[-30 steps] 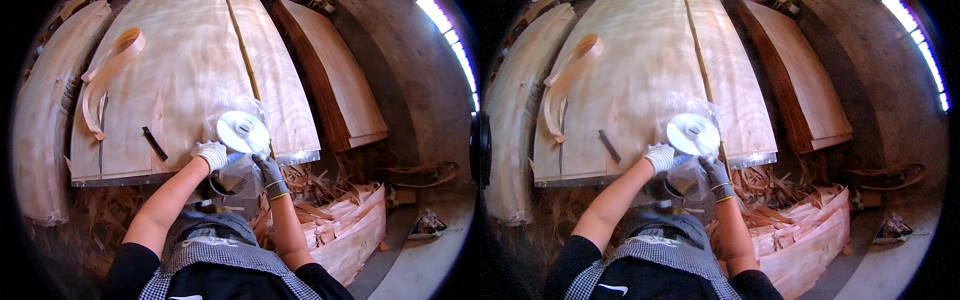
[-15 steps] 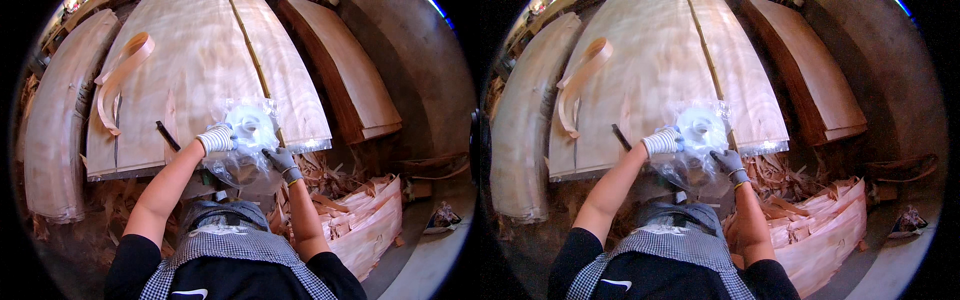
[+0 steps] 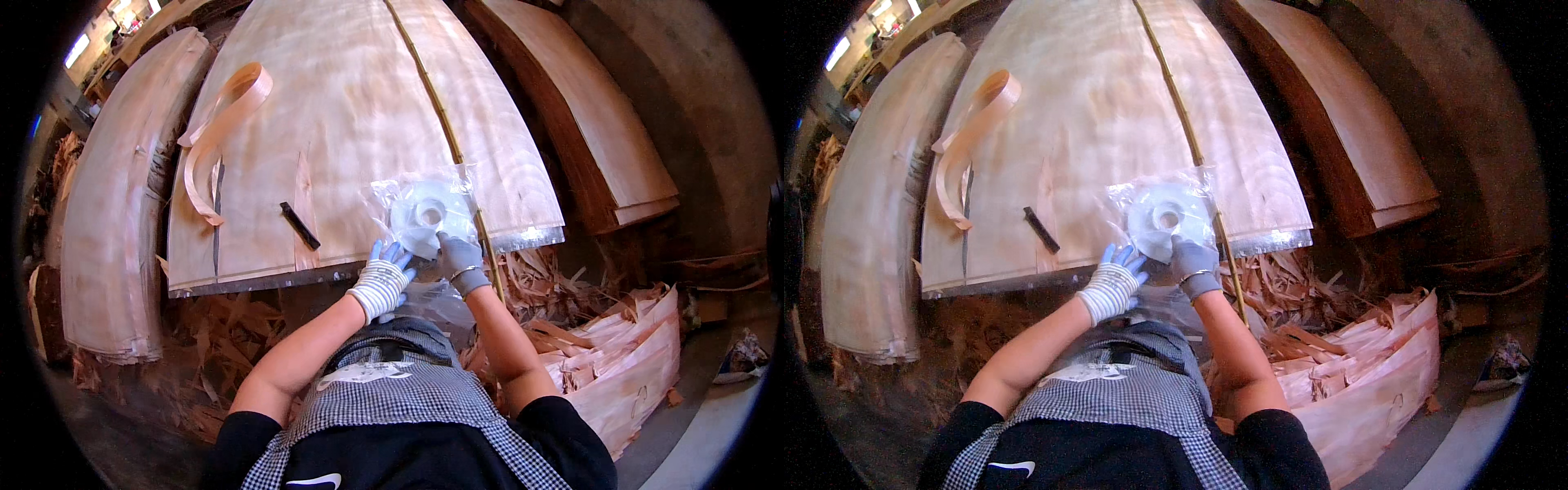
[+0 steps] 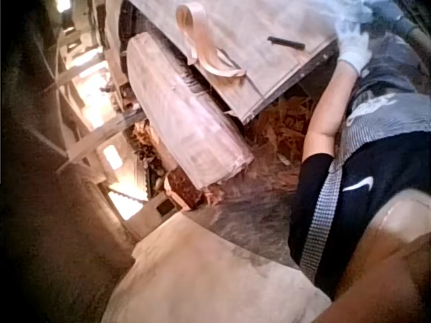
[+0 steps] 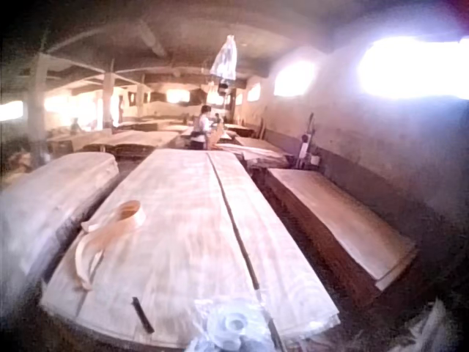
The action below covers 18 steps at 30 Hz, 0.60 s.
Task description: The person repairs defects in wood veneer sheets using a knife to cut away damaged sections and applying adhesive tape to patch the gaps. They select a new veneer strip, trim it to size, and press it into place on the larger sheet.
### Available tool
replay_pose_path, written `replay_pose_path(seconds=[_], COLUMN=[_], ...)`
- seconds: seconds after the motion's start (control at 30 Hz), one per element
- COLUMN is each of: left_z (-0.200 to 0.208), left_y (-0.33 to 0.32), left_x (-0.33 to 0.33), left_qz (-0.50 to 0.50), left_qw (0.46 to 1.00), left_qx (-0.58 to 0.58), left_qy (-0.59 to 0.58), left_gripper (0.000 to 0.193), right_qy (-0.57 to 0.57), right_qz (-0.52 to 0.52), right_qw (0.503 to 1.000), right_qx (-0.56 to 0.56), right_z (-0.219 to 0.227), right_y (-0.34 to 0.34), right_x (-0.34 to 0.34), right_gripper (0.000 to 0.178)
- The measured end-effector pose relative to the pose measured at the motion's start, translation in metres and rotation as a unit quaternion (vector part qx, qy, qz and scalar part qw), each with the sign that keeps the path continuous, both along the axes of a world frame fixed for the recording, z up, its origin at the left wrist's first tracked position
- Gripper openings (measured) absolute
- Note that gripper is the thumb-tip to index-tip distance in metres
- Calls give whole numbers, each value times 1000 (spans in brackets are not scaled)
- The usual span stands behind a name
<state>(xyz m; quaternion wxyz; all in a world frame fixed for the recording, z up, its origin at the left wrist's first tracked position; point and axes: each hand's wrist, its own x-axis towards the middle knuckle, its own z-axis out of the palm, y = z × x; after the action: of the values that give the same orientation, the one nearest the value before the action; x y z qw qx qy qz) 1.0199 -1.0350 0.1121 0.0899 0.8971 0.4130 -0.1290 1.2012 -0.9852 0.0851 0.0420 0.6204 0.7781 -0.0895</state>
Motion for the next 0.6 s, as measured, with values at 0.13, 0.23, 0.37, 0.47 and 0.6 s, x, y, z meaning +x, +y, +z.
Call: replay_pose_path(seconds=[0.13, 0.23, 0.37, 0.47, 0.6], left_z=[-11, -6, -57, -70, -29], left_y=[-6, -4, -14, -23, -35], left_x=[-11, -6, -16, -15, -13], left_qz=[79, 186, 313, 374, 213], left_qw=[988, 964, 871, 815, 934], left_qx=[38, 41, 64, 10, 60], left_qy=[-130, -188, -374, -442, -280], left_gripper=[63, 66, 70, 76, 97], right_qy=[38, 89, 139, 148, 167], right_qz=[-42, -71, -112, -118, -83], right_qw=[998, 988, 973, 970, 964], right_qx=[42, 103, 146, 153, 192], right_z=[-19, -27, -53, -66, -25], right_y=[9, 19, 42, 50, 17], right_x=[4, 0, 3, 14, 12], right_gripper=[49, 55, 39, 21, 12])
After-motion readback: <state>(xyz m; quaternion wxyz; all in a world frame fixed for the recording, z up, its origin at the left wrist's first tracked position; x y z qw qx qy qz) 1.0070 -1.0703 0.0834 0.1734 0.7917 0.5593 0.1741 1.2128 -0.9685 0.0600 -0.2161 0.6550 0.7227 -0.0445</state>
